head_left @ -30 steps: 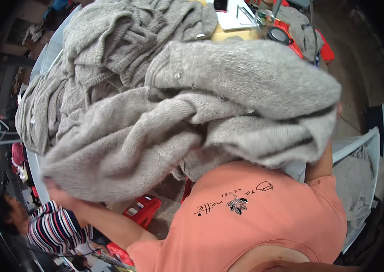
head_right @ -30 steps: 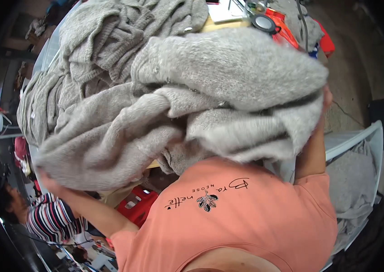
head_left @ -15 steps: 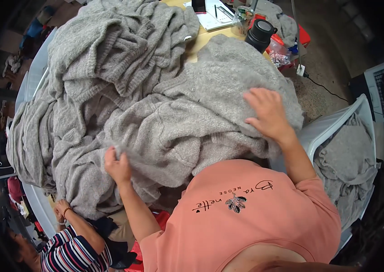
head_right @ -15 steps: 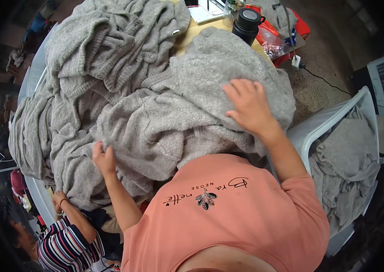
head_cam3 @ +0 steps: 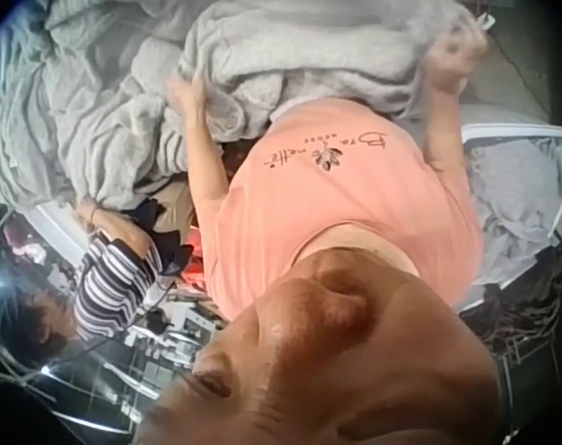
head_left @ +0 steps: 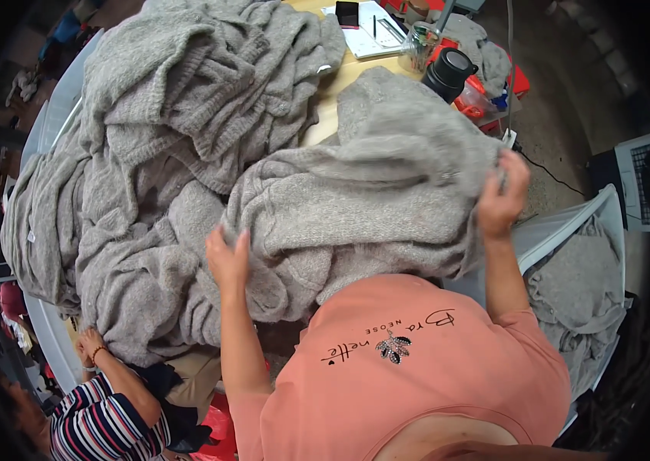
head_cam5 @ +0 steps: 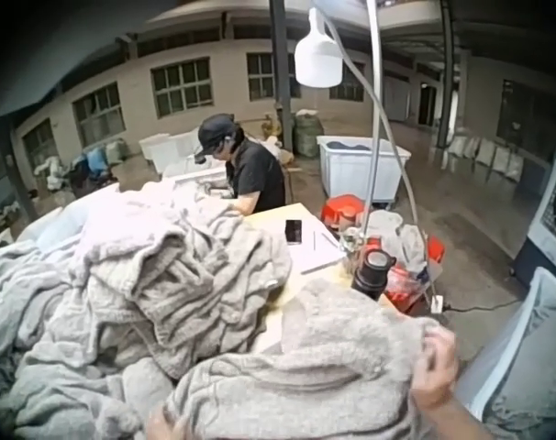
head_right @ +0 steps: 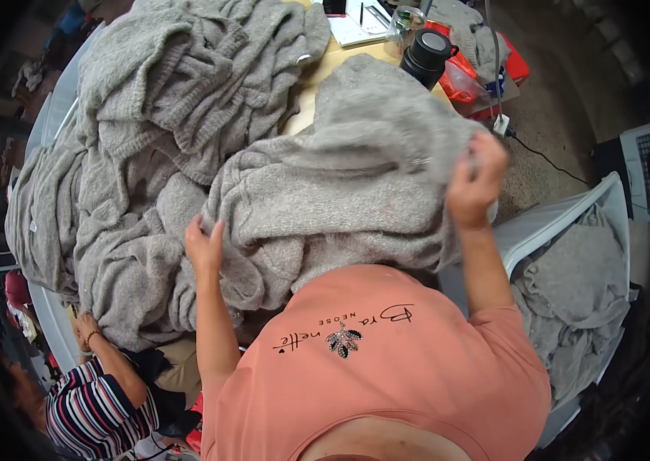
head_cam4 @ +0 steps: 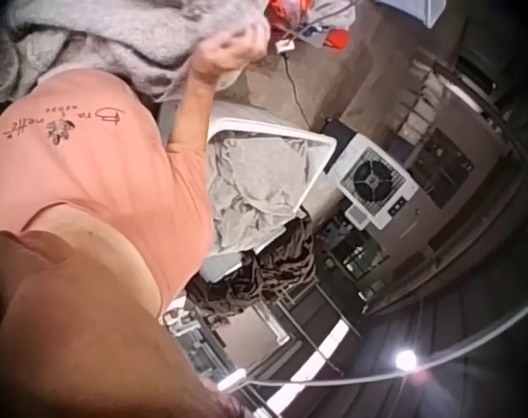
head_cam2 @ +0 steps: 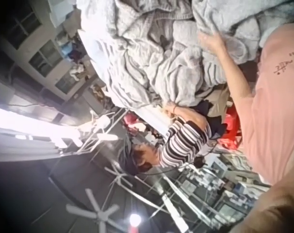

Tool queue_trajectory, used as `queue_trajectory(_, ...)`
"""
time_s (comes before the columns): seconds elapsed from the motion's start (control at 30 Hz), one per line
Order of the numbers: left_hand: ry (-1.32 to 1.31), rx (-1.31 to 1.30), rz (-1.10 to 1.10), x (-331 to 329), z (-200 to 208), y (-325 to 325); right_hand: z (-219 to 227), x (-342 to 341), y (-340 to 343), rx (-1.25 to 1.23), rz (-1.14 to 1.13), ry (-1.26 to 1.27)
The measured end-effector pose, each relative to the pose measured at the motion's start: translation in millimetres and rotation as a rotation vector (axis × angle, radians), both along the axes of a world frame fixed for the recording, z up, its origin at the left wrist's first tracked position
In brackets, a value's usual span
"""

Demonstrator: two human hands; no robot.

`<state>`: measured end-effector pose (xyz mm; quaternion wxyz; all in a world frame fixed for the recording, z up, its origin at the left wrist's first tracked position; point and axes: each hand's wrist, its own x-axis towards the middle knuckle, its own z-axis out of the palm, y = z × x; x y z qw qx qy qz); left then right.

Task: Inspecting grey wool sweaters for quality control and sorting them on a table.

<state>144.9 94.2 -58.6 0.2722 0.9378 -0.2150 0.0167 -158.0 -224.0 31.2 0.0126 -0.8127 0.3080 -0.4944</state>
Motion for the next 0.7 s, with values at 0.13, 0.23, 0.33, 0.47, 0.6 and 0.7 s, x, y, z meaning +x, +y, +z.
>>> queue_trajectory(0.13, 0.245, 0.347, 0.266, 17.8, -15.9, -35.8, 3.4, 56.3, 30.8, 0.087, 0.539, 0.537)
queue_trajectory(0.23, 0.343, -0.506, 0.169, 6.8, 8.5, -41.5, -6.3, 81.2, 17.8, 0.223, 0.475, 0.773)
queue_trajectory(0.33, -0.110, -0.457, -0.205, -28.8, 45.7, -21.5, -19.0, 77.7, 4.0, 0.367, 0.543, 0.901)
queue_trajectory(0.47, -0.028, 0.178, -1.088, -74.3, 61.7, -2.4, -30.1, 65.3, 4.7, 0.395, 0.751, 0.896)
queue_trajectory(0.6, 0.428, 0.064, -0.640, -87.0, 57.4, -2.2, -44.2, 67.8, 15.1, 0.090, 0.750, 0.796)
queue_trajectory(0.7, 0.244, -0.220, -0.321, -91.6, 52.1, -31.5, -58.9, 76.0, 20.5, -0.084, 0.753, 0.710)
